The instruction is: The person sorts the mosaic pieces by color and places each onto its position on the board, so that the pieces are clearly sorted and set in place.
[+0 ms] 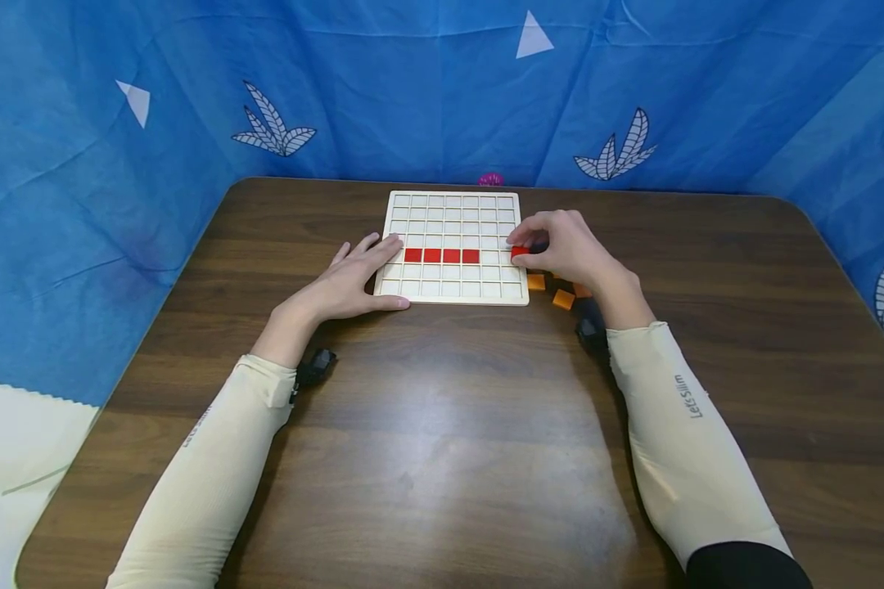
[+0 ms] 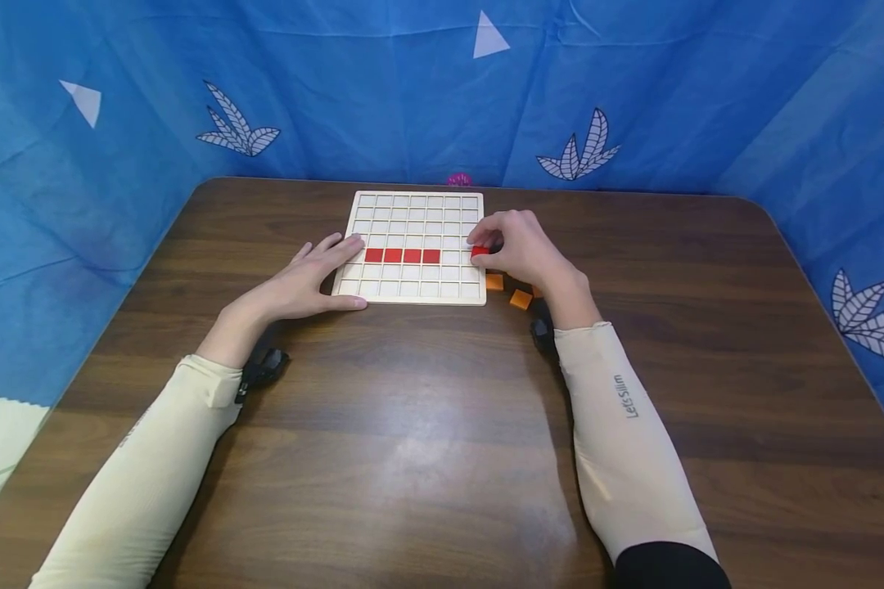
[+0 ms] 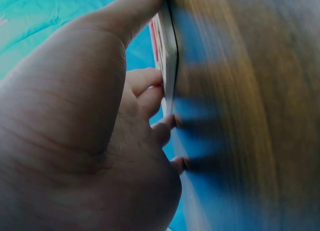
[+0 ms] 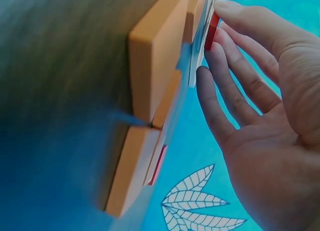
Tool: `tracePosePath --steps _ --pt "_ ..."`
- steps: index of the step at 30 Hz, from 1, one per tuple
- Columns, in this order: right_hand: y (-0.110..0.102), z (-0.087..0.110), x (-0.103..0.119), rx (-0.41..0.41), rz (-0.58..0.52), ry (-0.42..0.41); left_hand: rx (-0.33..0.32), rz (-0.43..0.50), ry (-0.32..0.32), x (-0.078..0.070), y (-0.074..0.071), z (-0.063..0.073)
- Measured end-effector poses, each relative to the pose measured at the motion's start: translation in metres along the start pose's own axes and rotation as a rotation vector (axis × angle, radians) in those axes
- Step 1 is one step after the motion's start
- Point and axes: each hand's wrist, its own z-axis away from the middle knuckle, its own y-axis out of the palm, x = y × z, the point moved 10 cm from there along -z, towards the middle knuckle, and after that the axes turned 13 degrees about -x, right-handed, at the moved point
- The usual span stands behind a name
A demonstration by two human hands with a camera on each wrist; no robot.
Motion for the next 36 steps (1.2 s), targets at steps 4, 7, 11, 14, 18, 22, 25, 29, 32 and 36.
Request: tracePosePath --steps 4,7,11,14,18,22,25,29,32,36 --pt "0.006 -0.003 0.005 0.012 0.013 -0.010 0.002 -0.003 -0.002 0.000 0.000 0.000" --pt "0.012 -0.006 0.011 0.020 0.015 -0.023 0.003 -0.002 -0.003 0.001 -0.001 0.001" --pt "0.018 -0.010 0.021 0.028 0.010 -0.045 0.004 -0.001 -0.004 0.000 -0.001 0.001" --pt "0.022 -0.013 0.026 0.034 0.004 -0.057 0.006 0.003 -0.004 0.000 -0.001 0.000" --pt "0.026 -0.014 0.030 0.039 -0.008 -0.066 0.006 0.004 -0.004 -0.001 -0.001 0.000" --pt "0.029 -0.016 0.035 0.037 -0.017 -0.079 0.006 0.004 -0.002 -0.001 -0.001 0.000" --pt "0.032 -0.018 0.038 0.045 -0.023 -0.075 0.007 0.009 -0.002 -0.001 -0.001 0.000" --pt "0.034 -0.018 0.039 0.052 -0.029 -0.055 0.001 0.010 -0.005 0.000 -0.001 0.001" --pt "0.035 -0.017 0.038 0.052 -0.028 -0.044 -0.001 0.007 -0.007 -0.001 -0.002 0.001" --pt "0.034 -0.015 0.035 0.044 -0.035 -0.037 0.001 0.008 -0.004 -0.003 -0.001 0.000"
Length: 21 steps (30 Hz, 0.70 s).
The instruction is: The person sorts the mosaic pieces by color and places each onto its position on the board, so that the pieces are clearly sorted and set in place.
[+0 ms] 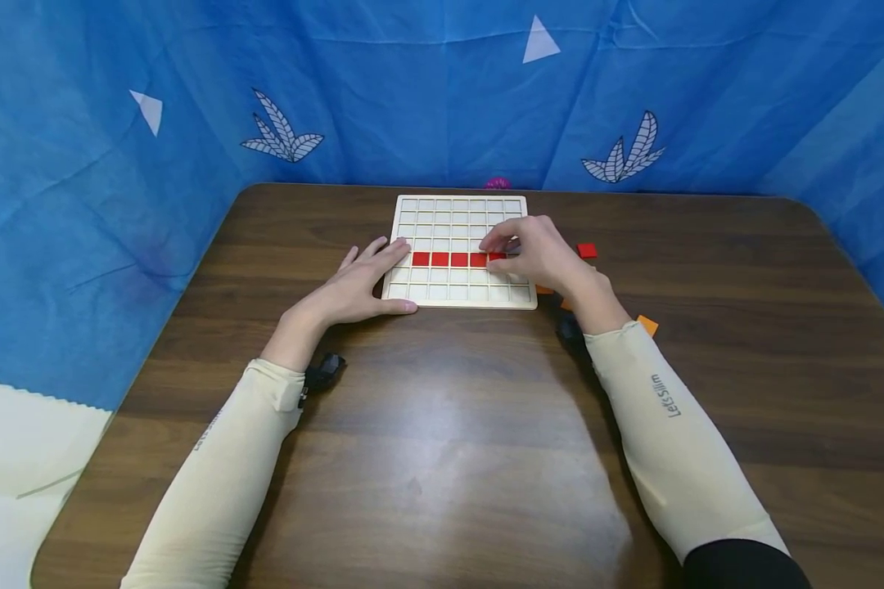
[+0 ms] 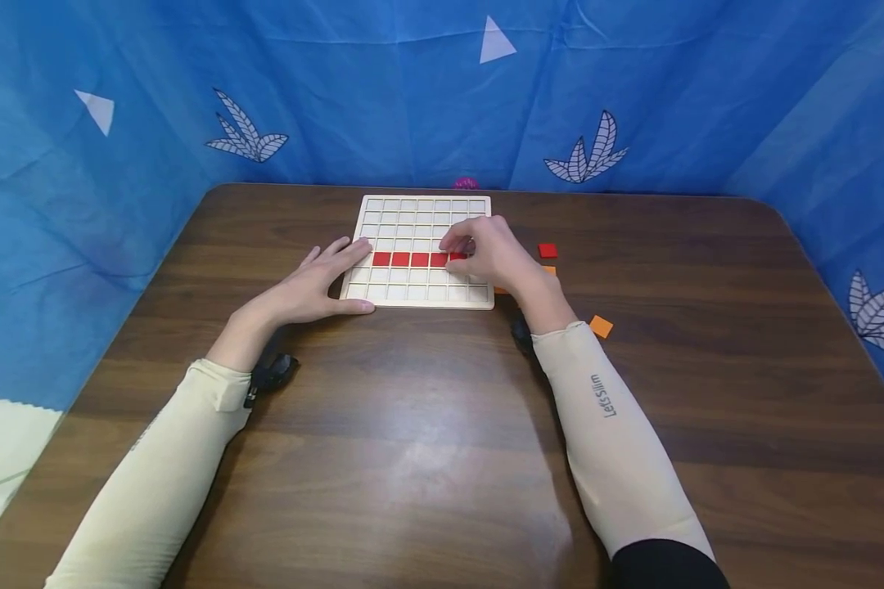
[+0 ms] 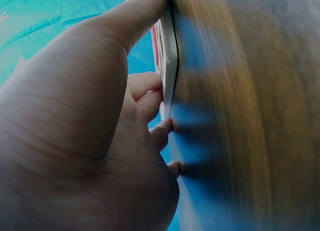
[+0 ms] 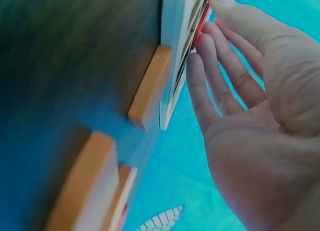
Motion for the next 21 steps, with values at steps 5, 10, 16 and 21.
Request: tracePosePath --steps 5,10,16,21 --pt "-0.004 0.000 -0.003 -0.039 0.001 -0.012 -0.007 0.003 0.007 0.002 0.001 0.000" --pt "-0.019 0.003 -0.011 -0.097 0.011 -0.011 -0.006 0.009 0.003 0.002 0.001 0.000" --pt "-0.046 0.014 -0.040 -0.150 0.048 0.062 -0.010 0.011 0.005 0.001 0.000 -0.001" --pt "-0.066 0.021 -0.064 -0.188 0.068 0.128 -0.006 0.010 0.001 0.000 0.001 0.001"
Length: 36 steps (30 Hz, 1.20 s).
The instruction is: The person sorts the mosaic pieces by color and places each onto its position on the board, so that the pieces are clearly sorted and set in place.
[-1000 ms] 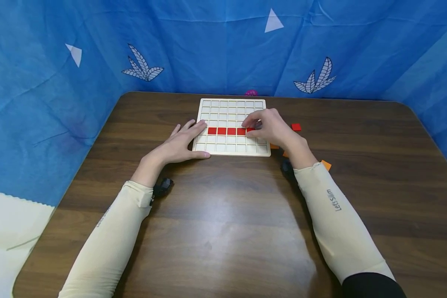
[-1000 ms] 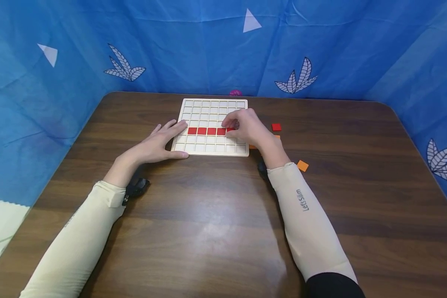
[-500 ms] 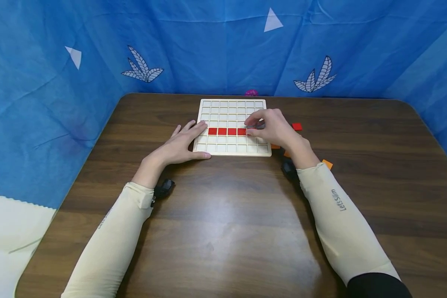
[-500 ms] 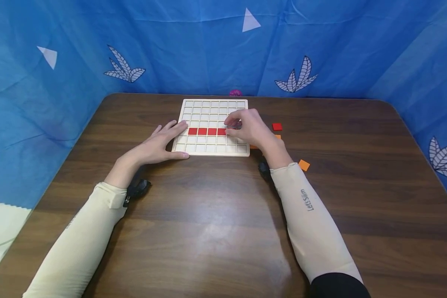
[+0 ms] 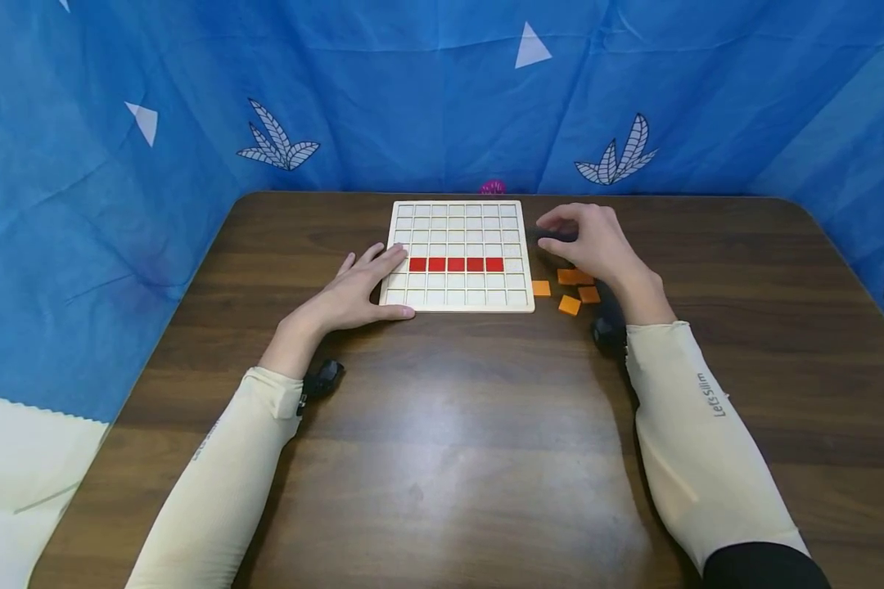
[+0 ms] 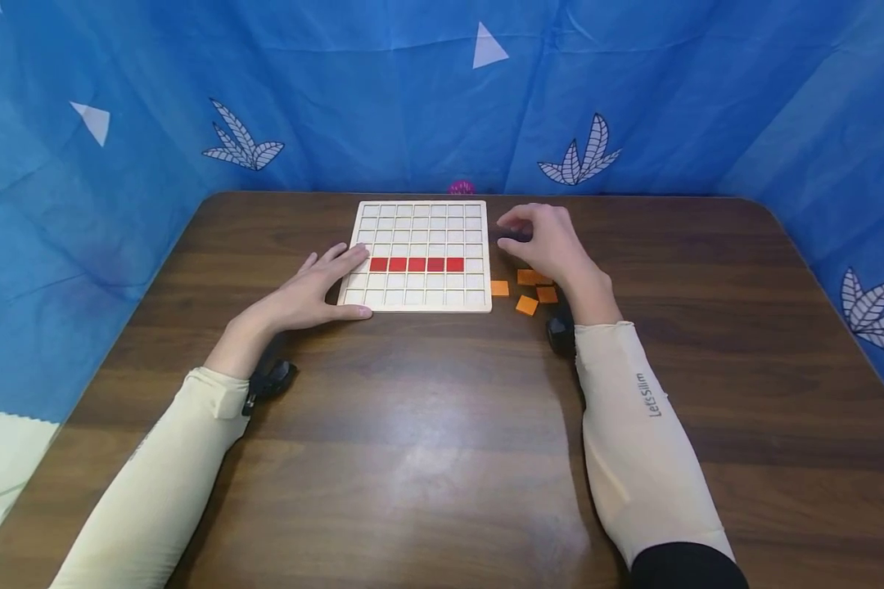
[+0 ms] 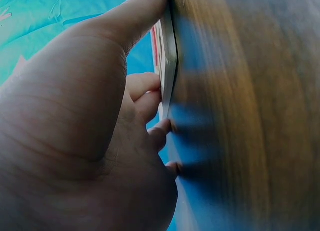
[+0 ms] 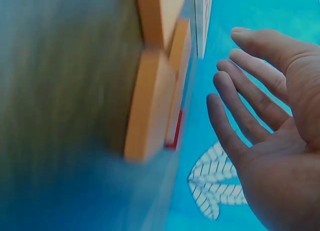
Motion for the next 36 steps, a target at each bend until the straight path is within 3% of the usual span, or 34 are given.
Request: tracePosePath --steps 8,15,24,31,36 --pt "-0.026 0.002 -0.027 -0.063 0.029 0.056 -0.004 0.008 0.005 0.000 0.001 0.000" --pt "-0.026 0.005 -0.041 -0.013 0.054 0.141 -0.006 0.006 0.004 0.001 0.000 0.001" --pt "-0.020 0.009 -0.045 0.054 0.052 0.162 0.007 0.012 0.000 -0.001 0.001 0.002" --pt "-0.020 0.011 -0.045 0.065 0.022 0.187 0.009 0.012 -0.002 0.000 0.002 0.002" --pt "-0.025 0.010 -0.046 0.043 0.070 0.188 0.008 0.014 -0.006 0.000 0.001 0.002"
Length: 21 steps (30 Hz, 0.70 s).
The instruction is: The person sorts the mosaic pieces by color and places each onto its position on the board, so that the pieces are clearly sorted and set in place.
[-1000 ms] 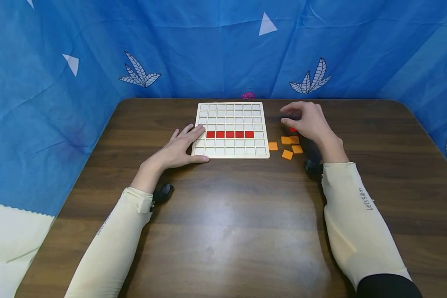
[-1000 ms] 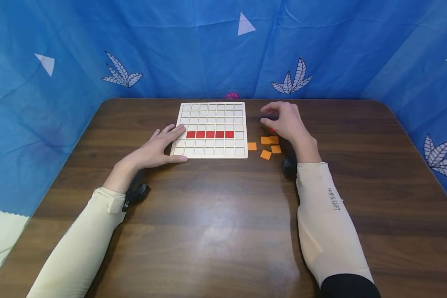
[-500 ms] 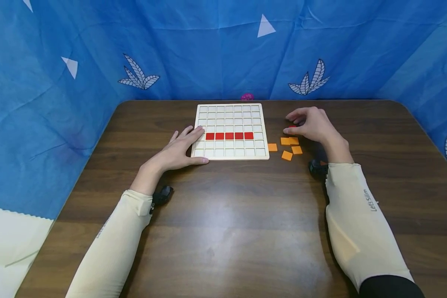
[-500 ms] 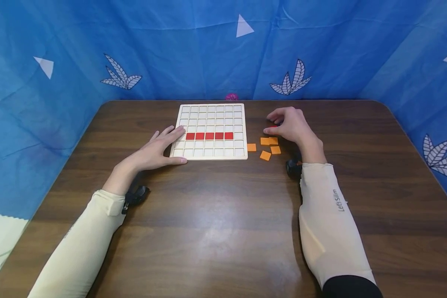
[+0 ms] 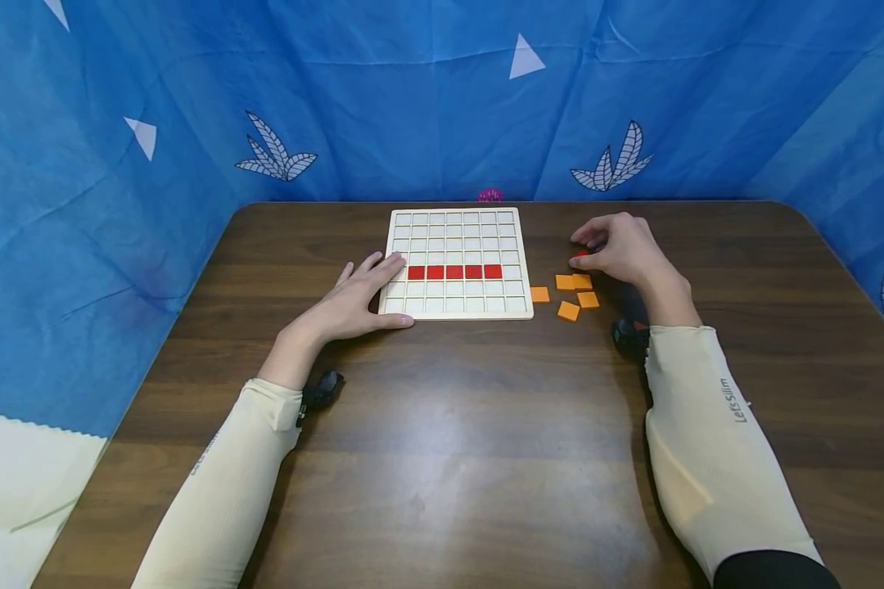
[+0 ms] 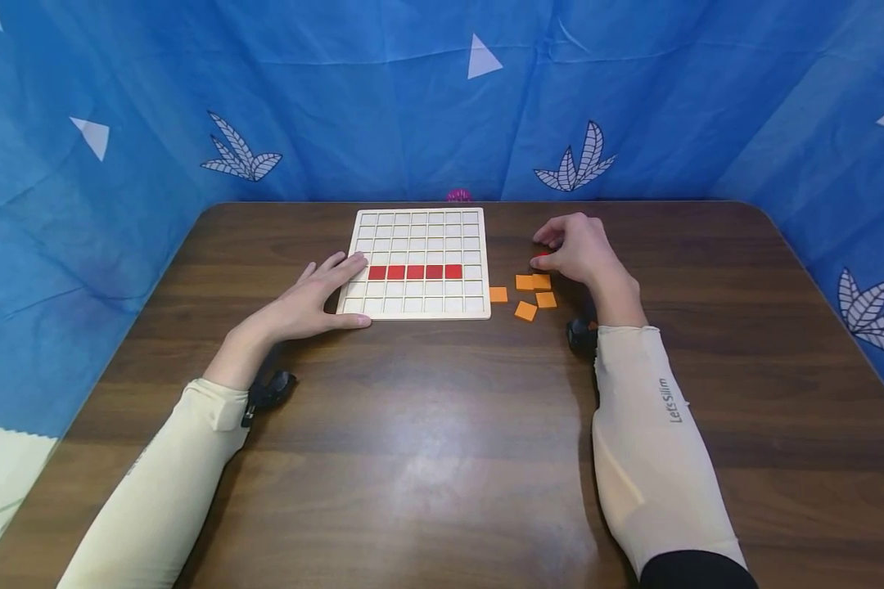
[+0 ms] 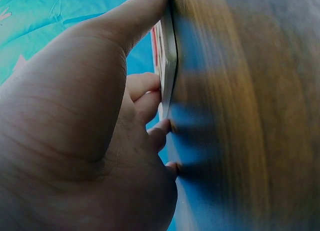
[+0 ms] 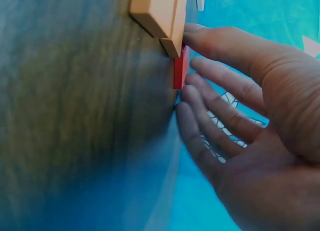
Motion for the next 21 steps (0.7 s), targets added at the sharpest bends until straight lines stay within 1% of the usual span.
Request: tracePosePath --steps 5,10,16,21 --pt "-0.001 0.000 -0.002 -0.007 0.009 0.019 -0.003 0.002 0.001 0.001 0.000 -0.001" --pt "0.000 -0.001 0.002 -0.016 0.002 -0.010 -0.004 -0.001 0.002 0.002 0.000 -0.001" --pt "0.000 -0.001 0.004 -0.048 -0.011 -0.021 -0.002 -0.004 0.005 0.001 0.001 -0.001" --pt "0.000 -0.001 0.012 -0.071 -0.031 -0.063 -0.002 -0.004 0.004 0.000 0.001 -0.001"
